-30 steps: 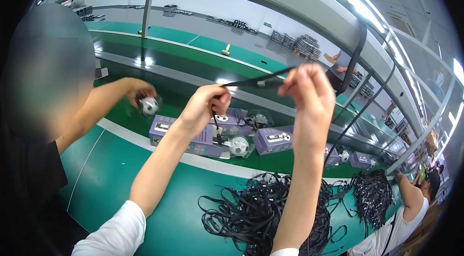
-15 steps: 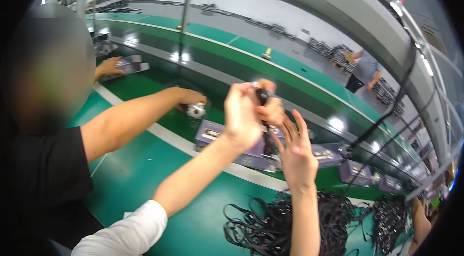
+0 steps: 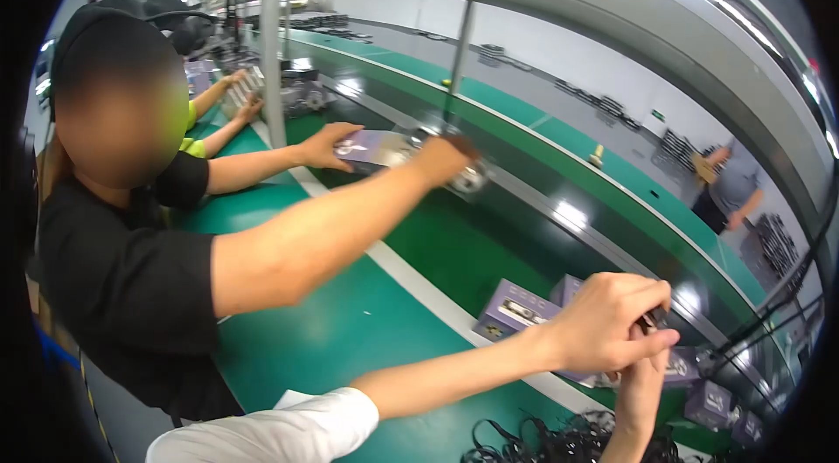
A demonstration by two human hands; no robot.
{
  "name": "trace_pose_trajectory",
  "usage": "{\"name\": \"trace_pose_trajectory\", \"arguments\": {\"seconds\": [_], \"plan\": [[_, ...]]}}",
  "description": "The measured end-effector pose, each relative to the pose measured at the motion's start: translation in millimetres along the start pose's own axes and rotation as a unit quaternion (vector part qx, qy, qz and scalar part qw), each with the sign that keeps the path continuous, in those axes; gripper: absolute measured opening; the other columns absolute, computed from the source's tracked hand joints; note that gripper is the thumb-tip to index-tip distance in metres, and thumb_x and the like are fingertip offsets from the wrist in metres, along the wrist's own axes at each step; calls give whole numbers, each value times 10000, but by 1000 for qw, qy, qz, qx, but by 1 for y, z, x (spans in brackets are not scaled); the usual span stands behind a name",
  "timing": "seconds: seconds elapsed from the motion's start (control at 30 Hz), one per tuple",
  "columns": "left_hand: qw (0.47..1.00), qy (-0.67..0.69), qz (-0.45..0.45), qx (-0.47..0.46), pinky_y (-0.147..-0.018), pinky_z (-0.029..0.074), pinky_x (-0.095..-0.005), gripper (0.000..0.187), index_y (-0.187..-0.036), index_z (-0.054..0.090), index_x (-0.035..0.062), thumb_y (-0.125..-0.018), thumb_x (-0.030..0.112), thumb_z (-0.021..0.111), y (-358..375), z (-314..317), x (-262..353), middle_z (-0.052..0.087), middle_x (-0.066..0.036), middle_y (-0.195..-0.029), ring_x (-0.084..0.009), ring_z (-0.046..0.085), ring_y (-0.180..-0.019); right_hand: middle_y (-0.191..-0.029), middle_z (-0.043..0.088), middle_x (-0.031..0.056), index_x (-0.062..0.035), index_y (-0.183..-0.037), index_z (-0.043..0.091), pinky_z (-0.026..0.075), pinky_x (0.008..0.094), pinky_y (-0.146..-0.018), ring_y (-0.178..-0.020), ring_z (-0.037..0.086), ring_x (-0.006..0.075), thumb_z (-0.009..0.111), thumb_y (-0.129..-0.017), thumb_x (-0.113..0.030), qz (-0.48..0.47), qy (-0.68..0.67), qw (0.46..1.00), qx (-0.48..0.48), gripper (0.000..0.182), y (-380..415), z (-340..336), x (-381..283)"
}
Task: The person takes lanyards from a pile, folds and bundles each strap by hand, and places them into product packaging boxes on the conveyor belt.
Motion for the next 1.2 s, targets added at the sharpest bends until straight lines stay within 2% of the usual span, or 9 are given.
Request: {"name": "trace_pose_trajectory", "arguments": {"seconds": [0.17, 0.4, 0.53, 0.7, 0.8, 0.87, 1.03, 1.13, 1.2], "plan": [[993, -66, -45, -90, -585, 473, -413, 328, -837, 527, 39, -841, 356, 611, 12, 8, -13, 561, -151, -807, -351, 604, -710, -738, 555, -24, -57, -941, 566, 376, 206, -439, -576, 503, 50, 469, -970, -235, -39, 80, 996, 2, 204, 5, 14, -17], [989, -138, -14, 60, -405, 351, -345, 409, -494, 490, 39, -775, 246, 703, 21, -20, -34, 483, -104, -467, -233, 469, -413, -822, 631, 108, 48, -1058, 592, 501, 261, -577, -690, 610, 148, 489, -934, -111, -40, -3, 998, -42, 226, 4, 26, -15], [957, 150, -247, 29, -408, 264, -258, 341, -521, 452, 24, -754, 67, 698, 34, -14, -69, 441, 14, -468, -35, 389, -457, -729, 620, 94, 48, -898, 610, 480, 252, -553, -615, 596, 147, 507, -933, -125, -86, 84, 993, -7, 205, -3, 36, -7], [891, 324, -319, 10, -492, 313, -218, 265, -582, 457, 42, -769, -13, 635, 48, 5, -87, 519, 4, -605, -38, 424, -537, -662, 578, 65, 35, -838, 599, 426, 243, -512, -557, 555, 128, 501, -935, -102, -116, 80, 990, -7, 194, -9, 38, 23], [931, 241, -271, 34, -497, 345, -213, 295, -602, 458, 34, -813, 28, 663, 43, 5, -85, 574, -24, -739, -47, 462, -542, -619, 547, 50, 30, -757, 588, 398, 240, -492, -527, 513, 111, 510, -911, -98, -101, -22, 995, -8, 215, -11, 33, 35], [894, 264, -360, 32, -487, 382, -201, 326, -599, 440, 32, -834, 44, 666, 45, 3, -86, 600, -48, -767, -54, 505, -540, -608, 529, 49, 24, -744, 578, 392, 241, -481, -509, 496, 111, 508, -909, -119, -91, -43, 995, 13, 229, -11, 28, 36], [897, 308, -308, 77, -493, 429, -212, 318, -614, 440, 54, -870, 24, 627, 37, -7, -97, 607, -70, -701, -147, 674, -710, -559, 448, 18, -3, -735, 552, 354, 233, -449, -459, 422, 99, 487, -921, -163, -80, -92, 989, 78, 253, -18, 4, 49], [867, 345, -358, -22, -462, 347, -217, 353, -610, 408, 81, -855, 48, 659, 42, -9, -103, 475, 31, -586, -43, 492, -533, -549, 431, 10, -11, -738, 549, 343, 229, -441, -455, 404, 90, 493, -924, -173, -59, -120, 985, 109, 253, -21, -4, 56], [909, 271, -315, -43, -481, 327, -228, 335, -618, 419, 74, -815, 75, 691, 44, -3, -107, 431, 42, -575, -39, 416, -548, -547, 425, 7, -15, -739, 552, 339, 228, -437, -455, 398, 85, 499, -924, -179, -60, -120, 984, 118, 252, -19, -7, 58]]}}
Point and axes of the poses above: each hand's wrist, its own y-axis away from the middle knuckle, its own z-axis out of the palm, x = y × z, the point moved 6 cm from there along -y, towards the middle knuckle
